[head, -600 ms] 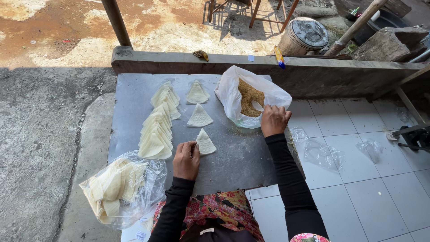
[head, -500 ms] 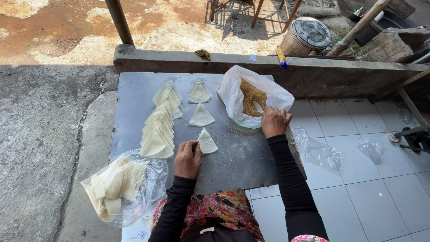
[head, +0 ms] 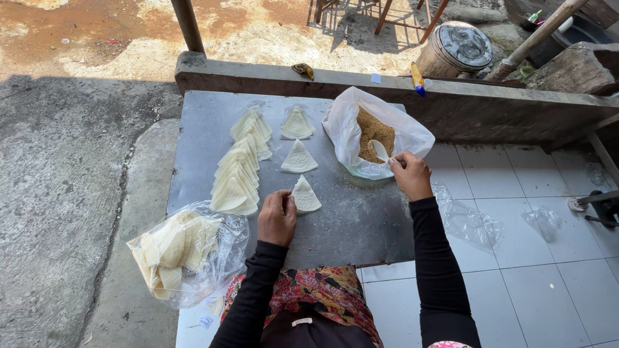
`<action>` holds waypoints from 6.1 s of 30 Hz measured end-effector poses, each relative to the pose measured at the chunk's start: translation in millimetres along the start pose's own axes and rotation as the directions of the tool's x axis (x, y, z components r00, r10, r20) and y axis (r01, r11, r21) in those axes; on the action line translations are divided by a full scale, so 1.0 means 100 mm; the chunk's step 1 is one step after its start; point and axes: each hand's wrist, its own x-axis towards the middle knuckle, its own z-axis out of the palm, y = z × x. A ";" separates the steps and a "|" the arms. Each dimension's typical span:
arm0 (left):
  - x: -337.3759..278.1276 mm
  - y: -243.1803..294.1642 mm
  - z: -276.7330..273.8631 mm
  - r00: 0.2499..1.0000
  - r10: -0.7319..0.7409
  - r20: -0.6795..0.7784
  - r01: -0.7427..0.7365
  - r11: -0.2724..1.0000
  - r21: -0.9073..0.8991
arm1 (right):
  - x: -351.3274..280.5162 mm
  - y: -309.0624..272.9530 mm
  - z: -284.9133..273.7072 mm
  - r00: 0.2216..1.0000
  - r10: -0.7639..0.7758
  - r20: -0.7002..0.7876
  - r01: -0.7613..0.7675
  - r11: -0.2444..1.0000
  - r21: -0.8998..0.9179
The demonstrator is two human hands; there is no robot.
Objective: The person prepares small pastries by taking a triangular dough sheet, adding a spoonful of filling from a plastic bag, and rolling it into a cylindrical shape.
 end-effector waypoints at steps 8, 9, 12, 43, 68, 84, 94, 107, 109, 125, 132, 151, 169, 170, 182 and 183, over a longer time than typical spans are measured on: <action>0.01 0.02 -0.02 0.998 -0.061 -0.003 0.061 0.998 -0.033 | -0.74 -0.80 0.40 0.905 -0.365 0.220 0.334 0.928 0.168; 0.01 0.03 -0.03 0.998 -0.065 -0.001 0.064 0.997 -0.030 | -0.81 -0.88 0.44 0.897 -0.380 0.227 0.364 0.925 0.110; 0.02 0.03 -0.03 0.998 -0.064 0.016 0.065 0.998 -0.027 | -0.99 -1.01 0.48 0.858 -0.474 0.197 0.486 0.874 -0.019; 0.00 0.06 -0.06 0.999 -0.035 0.039 0.037 0.997 -0.067 | -0.64 -0.23 -0.03 0.824 -0.464 -0.326 0.303 0.846 -0.438; -0.01 0.06 -0.07 0.993 0.032 0.112 -0.025 0.998 -0.065 | -1.24 -1.07 0.71 0.791 -0.605 0.090 0.600 0.796 0.080; 0.00 0.01 -0.04 0.987 -0.019 0.160 0.010 0.998 0.056 | -1.16 -1.13 0.86 0.704 -0.696 0.141 0.698 0.715 0.043; 0.00 -0.05 -0.03 0.972 0.096 0.213 -0.109 0.993 0.052 | -1.08 -1.06 0.68 0.494 -0.851 0.180 0.864 0.504 0.010; 0.04 -0.13 -0.04 0.930 0.249 0.270 -0.278 0.958 0.071 | -1.12 -1.16 0.72 0.469 -0.880 0.072 0.883 0.469 -0.018; 0.05 -0.12 -0.06 0.928 0.241 0.283 -0.271 0.960 0.070 | -1.12 -1.19 0.70 0.461 -0.884 0.074 0.887 0.463 0.000; 0.11 -0.20 0.03 0.881 0.148 0.449 -0.244 0.956 0.163 | -1.11 -1.06 0.87 0.651 -0.758 0.025 0.754 0.650 0.094; 0.27 -0.11 0.06 0.930 -0.021 0.366 0.006 0.999 0.042 | -1.06 -1.02 0.95 0.778 -0.609 0.155 0.566 0.786 0.249; 0.26 -0.30 0.11 0.878 -0.050 0.476 -0.042 0.983 0.181 | -1.08 -1.13 0.88 0.669 -0.723 0.170 0.717 0.689 0.109; 0.33 -0.26 0.05 0.914 -0.009 0.406 -0.041 0.993 0.113 | -1.11 -1.13 0.97 0.663 -0.745 0.074 0.749 0.661 -0.052; 0.34 -0.25 0.06 0.917 -0.006 0.400 -0.049 0.991 0.125 | -1.12 -1.13 0.96 0.660 -0.749 0.065 0.751 0.658 -0.049; 0.30 -0.19 0.05 0.939 -0.043 0.342 -0.002 0.992 0.129 | -1.14 -1.18 1.04 0.669 -0.743 0.029 0.731 0.651 -0.205; 0.30 -0.18 0.05 0.937 -0.042 0.348 -0.007 0.990 0.140 | -1.17 -1.18 1.03 0.663 -0.749 0.027 0.735 0.643 -0.217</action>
